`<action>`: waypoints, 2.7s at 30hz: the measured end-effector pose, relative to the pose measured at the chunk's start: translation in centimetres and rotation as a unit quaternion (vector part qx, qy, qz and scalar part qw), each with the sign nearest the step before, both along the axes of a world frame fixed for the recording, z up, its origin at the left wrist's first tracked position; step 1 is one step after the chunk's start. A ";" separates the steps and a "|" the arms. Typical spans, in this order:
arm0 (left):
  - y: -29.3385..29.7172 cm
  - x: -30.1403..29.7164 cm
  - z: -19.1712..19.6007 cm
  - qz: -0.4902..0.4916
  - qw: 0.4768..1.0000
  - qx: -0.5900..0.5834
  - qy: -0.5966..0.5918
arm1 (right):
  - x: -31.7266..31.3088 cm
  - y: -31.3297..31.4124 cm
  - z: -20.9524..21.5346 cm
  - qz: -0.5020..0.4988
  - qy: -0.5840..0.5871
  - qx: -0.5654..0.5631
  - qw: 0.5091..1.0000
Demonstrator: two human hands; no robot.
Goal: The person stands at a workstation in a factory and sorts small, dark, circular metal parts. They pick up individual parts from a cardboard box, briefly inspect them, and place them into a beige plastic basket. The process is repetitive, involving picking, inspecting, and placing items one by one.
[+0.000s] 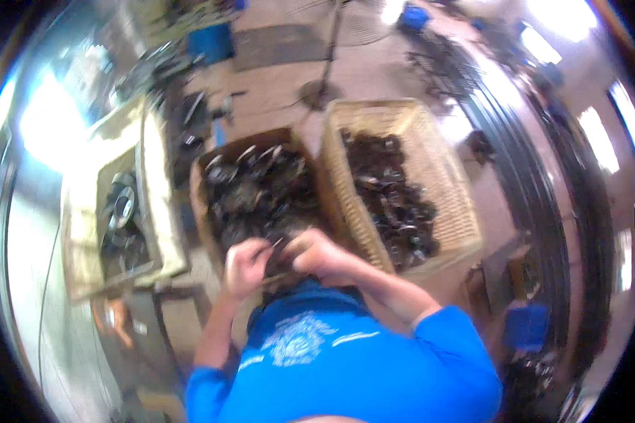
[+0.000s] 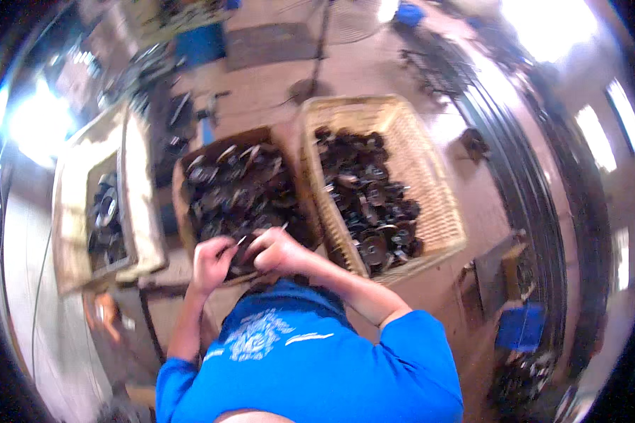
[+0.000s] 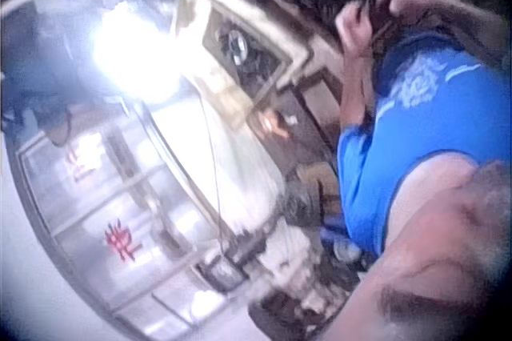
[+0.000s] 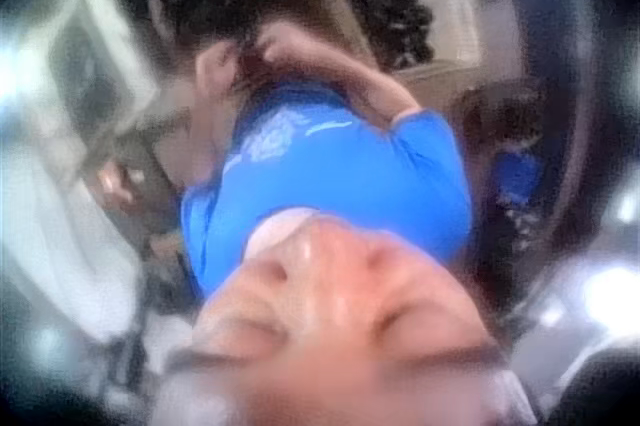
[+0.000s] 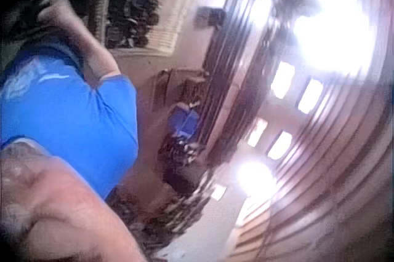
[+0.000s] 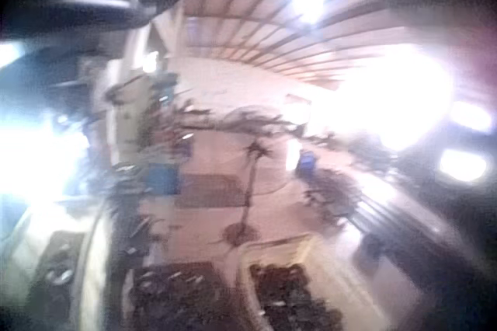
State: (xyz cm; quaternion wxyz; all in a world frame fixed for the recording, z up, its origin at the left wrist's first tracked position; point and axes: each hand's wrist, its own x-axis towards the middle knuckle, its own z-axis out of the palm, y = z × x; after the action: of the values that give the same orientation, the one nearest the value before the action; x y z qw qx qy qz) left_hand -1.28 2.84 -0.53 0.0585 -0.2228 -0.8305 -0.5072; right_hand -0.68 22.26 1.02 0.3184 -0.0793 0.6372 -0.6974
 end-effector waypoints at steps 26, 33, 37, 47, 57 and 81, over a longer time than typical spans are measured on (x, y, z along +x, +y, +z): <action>0.3 2.7 -1.0 0.125 0.984 0.071 -0.104 | 1.4 -3.1 -3.6 -0.020 0.413 0.185 0.891; 0.3 2.3 -2.5 0.168 0.979 0.035 -0.108 | 1.8 -3.6 -4.2 0.052 0.389 0.263 0.881; 0.2 2.5 -3.9 0.252 0.964 0.008 -0.087 | 0.9 -5.4 -5.1 0.039 0.409 0.223 0.884; -6.8 8.0 -7.0 0.339 0.928 0.058 -0.140 | -9.9 -10.5 -11.9 0.022 0.488 0.208 0.848; -9.6 8.9 -8.2 0.381 0.901 0.093 -0.184 | -12.5 -12.8 -11.8 0.079 0.269 0.408 0.869; -6.5 3.3 -8.3 0.254 0.895 0.164 -0.328 | 0.4 29.8 -10.3 0.192 0.222 0.646 0.705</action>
State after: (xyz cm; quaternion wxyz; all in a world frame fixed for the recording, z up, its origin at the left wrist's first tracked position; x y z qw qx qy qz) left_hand 2.05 -3.69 -8.87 -0.0546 0.1880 -0.7358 -0.6483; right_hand -0.31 52.07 -9.27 0.2683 -0.1271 0.9549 -0.0018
